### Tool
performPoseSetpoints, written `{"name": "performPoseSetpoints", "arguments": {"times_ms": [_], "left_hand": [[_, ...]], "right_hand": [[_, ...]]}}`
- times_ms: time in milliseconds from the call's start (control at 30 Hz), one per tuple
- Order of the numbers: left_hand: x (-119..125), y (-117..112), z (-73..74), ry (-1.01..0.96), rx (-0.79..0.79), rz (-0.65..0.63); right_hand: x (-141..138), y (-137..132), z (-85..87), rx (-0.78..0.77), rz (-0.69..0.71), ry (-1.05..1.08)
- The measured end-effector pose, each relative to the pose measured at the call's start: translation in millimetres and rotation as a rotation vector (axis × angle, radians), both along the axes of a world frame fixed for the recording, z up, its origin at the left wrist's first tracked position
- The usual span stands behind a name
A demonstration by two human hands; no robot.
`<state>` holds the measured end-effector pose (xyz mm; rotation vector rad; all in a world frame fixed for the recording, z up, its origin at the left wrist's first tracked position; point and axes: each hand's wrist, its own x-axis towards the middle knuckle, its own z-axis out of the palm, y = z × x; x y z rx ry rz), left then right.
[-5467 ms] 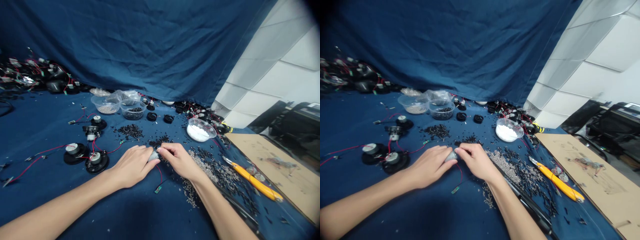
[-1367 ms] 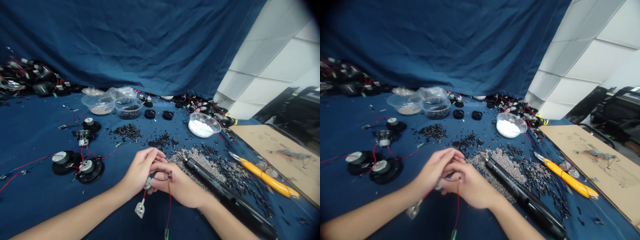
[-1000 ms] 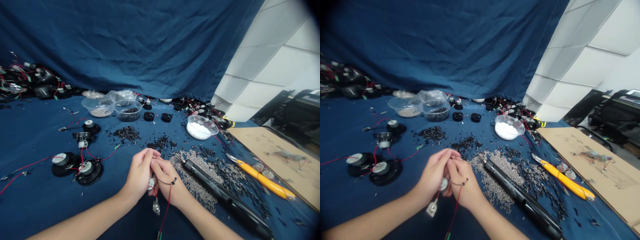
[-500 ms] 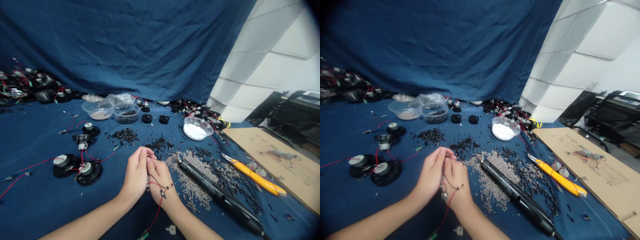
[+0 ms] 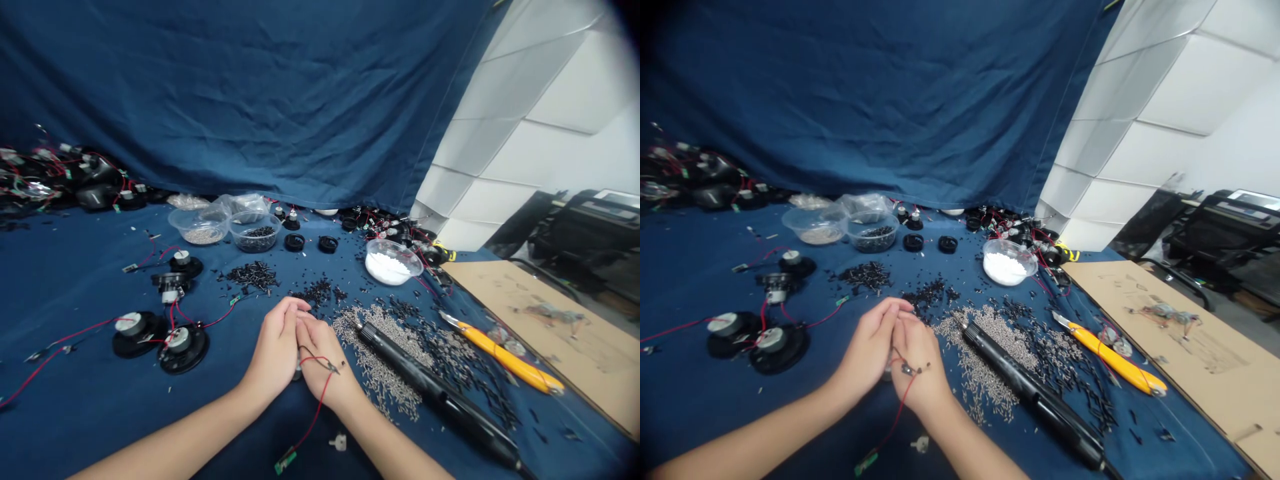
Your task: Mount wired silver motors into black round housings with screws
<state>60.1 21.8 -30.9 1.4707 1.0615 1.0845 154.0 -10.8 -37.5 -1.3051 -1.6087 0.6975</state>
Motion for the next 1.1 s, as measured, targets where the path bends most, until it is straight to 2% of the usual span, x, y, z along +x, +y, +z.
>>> {"name": "performPoseSetpoints", "arguments": {"times_ms": [233,467,600,1100], "left_hand": [[-2.3,4.1,0.5,0.008,-0.032,-0.012],[-4.4,-0.2,2.6,-0.008,-0.089,-0.011],[-5.3,1.0,5.0,-0.008,-0.102,-0.042],[-7.3,-0.7,-2.4,0.035,-0.010,-0.008]], "right_hand": [[-2.1,0.8,-2.6,0.004,0.009,0.075],[-8.8,-4.4,-0.2,-0.020,-0.101,0.055],[-11.8,-5.2,3.4,-0.043,-0.114,0.018],[-10.7,-5.6,5.0,-0.091,-0.014,-0.020]]}}
